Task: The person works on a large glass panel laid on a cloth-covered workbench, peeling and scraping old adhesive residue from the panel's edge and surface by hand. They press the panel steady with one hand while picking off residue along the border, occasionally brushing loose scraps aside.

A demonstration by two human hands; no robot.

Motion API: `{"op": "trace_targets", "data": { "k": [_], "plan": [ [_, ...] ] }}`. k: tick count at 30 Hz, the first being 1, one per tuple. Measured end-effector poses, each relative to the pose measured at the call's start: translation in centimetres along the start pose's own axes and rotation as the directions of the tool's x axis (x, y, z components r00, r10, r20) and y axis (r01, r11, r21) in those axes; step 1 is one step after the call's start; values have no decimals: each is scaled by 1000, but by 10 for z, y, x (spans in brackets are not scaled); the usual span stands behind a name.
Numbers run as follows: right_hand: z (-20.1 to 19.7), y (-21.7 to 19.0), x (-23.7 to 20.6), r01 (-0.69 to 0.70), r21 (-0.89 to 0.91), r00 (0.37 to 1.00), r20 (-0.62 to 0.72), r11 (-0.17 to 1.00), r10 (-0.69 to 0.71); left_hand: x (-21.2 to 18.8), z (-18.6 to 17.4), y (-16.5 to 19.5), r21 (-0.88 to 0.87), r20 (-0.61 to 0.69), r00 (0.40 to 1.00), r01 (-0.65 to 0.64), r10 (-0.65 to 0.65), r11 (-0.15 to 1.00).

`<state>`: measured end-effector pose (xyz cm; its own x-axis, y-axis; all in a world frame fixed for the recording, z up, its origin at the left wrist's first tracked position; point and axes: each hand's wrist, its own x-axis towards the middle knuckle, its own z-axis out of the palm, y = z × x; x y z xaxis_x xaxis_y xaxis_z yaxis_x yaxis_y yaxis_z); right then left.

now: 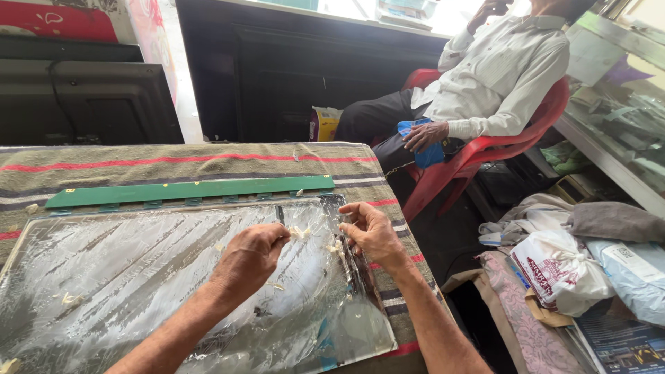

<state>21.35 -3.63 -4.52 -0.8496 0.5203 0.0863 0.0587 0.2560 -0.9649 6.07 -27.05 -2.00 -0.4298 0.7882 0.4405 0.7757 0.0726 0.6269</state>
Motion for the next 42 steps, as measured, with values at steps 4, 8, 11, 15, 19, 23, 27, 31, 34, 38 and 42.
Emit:
{"op": "trace_targets", "data": {
  "k": [4,8,11,15,19,23,27,31,34,38,42],
  "plan": [
    [-2,-4,-1,17,-39,1000,9,999,-17,-4,-8,7,7,43,982,186,-186,982],
    [-2,-6,-2,13,-29,999,42,999,-12,-6,-8,11,35,38,978,203,-204,979],
    [-1,-3,0,-26,-77,1000,-9,997,25,-7,-6,8,-14,-40,991,130,-130,991],
    [-3,1,-2,-23,-32,1000,0,999,23,-14,-2,4,-86,-88,992,77,-85,993],
    [-3,-1,-3,18,7,1000,19,1000,-18,-15,-2,5,-102,-35,985,163,-167,981],
    [-3,-6,-4,30,-25,999,40,999,-29,-14,-2,7,-57,-16,984,175,-176,983],
    [-5,-10,-5,-35,-45,999,4,998,35,-16,-2,9,-95,-21,985,169,-172,981],
    [-9,-7,-4,-70,-61,997,-20,996,69,-16,-2,9,12,55,957,286,-286,958],
    [-11,2,-3,-31,-100,999,-16,995,30,-13,2,7,60,15,989,145,-146,988],
    [-11,16,0,49,-248,997,-50,967,-64,-5,24,10,-69,2,997,76,-76,995],
    [-14,27,5,-55,-175,996,-85,983,41,11,56,17,-69,31,998,-57,59,996]
  ]
}}
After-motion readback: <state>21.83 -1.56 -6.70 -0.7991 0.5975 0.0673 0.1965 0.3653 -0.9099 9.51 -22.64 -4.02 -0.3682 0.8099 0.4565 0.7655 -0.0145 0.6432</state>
